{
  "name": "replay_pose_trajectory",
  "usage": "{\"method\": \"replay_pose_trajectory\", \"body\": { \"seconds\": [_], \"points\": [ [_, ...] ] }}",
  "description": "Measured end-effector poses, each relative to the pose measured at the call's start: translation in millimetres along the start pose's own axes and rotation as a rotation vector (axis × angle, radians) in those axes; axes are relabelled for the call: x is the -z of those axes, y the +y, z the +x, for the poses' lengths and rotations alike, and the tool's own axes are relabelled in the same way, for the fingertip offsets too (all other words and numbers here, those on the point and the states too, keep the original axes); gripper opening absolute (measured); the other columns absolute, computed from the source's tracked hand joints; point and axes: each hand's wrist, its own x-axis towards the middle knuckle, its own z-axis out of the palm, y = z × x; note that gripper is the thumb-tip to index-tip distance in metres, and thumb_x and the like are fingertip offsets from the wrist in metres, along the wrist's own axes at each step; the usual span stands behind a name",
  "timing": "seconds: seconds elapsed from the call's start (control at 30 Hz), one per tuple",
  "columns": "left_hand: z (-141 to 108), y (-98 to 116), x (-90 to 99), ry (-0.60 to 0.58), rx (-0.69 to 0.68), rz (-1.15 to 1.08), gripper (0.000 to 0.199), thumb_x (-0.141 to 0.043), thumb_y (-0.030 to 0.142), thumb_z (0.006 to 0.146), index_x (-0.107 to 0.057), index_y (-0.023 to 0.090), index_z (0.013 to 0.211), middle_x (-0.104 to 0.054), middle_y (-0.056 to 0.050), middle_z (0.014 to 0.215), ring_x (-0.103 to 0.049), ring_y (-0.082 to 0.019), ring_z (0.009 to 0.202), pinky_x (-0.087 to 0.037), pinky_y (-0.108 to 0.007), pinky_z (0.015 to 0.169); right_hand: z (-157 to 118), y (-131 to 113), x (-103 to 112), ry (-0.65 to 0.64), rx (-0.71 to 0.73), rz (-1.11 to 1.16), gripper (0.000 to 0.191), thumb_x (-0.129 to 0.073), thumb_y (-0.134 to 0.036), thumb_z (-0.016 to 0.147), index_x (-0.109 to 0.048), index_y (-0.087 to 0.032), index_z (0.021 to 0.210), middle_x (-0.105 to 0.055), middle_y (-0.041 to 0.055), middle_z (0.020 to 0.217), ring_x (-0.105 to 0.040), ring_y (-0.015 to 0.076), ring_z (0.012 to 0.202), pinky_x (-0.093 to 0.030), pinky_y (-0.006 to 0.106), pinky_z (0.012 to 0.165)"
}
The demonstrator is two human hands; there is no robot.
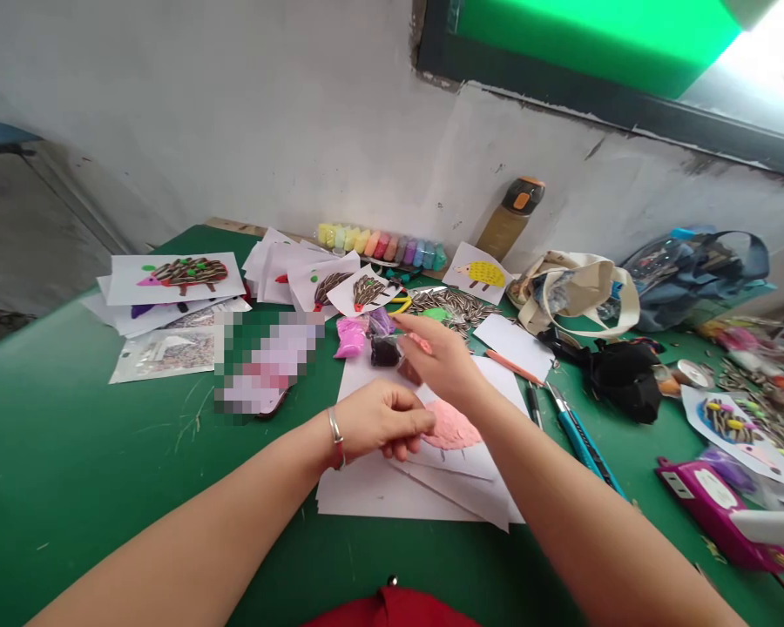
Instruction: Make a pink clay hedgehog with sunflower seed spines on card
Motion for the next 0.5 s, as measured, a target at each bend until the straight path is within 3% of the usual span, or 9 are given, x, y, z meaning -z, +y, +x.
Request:
{"method": "replay_pose_trajectory", "body": {
  "seconds": [0.13, 0.27, 0.37, 0.5],
  "points": [
    [7.2, -3.9, 3.7, 0.098, 0.011, -0.166, 0.038, -0.073, 0.050, 0.070, -0.066, 0.013, 0.074, -0.061, 0.001, 0.060, -0.052, -0.006, 0.047, -0.034, -0.019, 0.045, -56.1, -8.6, 32.9, 0.075, -0.325, 0.244, 0.024, -0.057, -0.034, 0.088, -0.069, -0.026, 0.107, -0.070, 0.0035, 0.099, -0.062, 0.0205, 0.090, -0.048, 0.037, 0.082],
    [12.7, -8.1, 1.5, 0.100, 0.030, -0.236, 0.040, -0.075, 0.050, 0.069, -0.067, 0.012, 0.079, -0.061, 0.001, 0.062, -0.052, -0.006, 0.049, -0.035, -0.019, 0.046, -93.5, -15.9, 34.8, 0.050, -0.475, 0.399, 0.022, -0.063, -0.034, 0.083, -0.069, -0.024, 0.101, -0.069, 0.0050, 0.100, -0.061, 0.0196, 0.087, -0.049, 0.035, 0.076],
    [14.5, -9.9, -3.4, 0.066, 0.024, -0.226, 0.043, -0.075, 0.054, 0.068, -0.065, 0.012, 0.073, -0.058, 0.002, 0.057, -0.048, -0.005, 0.045, -0.033, -0.019, 0.045, -99.4, -20.1, 24.2, -0.001, -0.503, 0.515, 0.027, -0.062, -0.035, 0.083, -0.066, -0.023, 0.108, -0.067, 0.0065, 0.103, -0.061, 0.0174, 0.081, -0.050, 0.033, 0.069],
    [15.8, -10.6, -8.7, 0.070, 0.064, -0.237, 0.052, -0.069, 0.063, 0.072, -0.067, 0.011, 0.075, -0.059, 0.001, 0.058, -0.049, -0.006, 0.047, -0.033, -0.018, 0.045, -97.5, -20.2, 14.2, -0.042, -0.406, 0.457, 0.023, -0.061, -0.025, 0.084, -0.068, -0.025, 0.105, -0.066, 0.0044, 0.095, -0.061, 0.0160, 0.079, -0.049, 0.032, 0.071]
  ]
}}
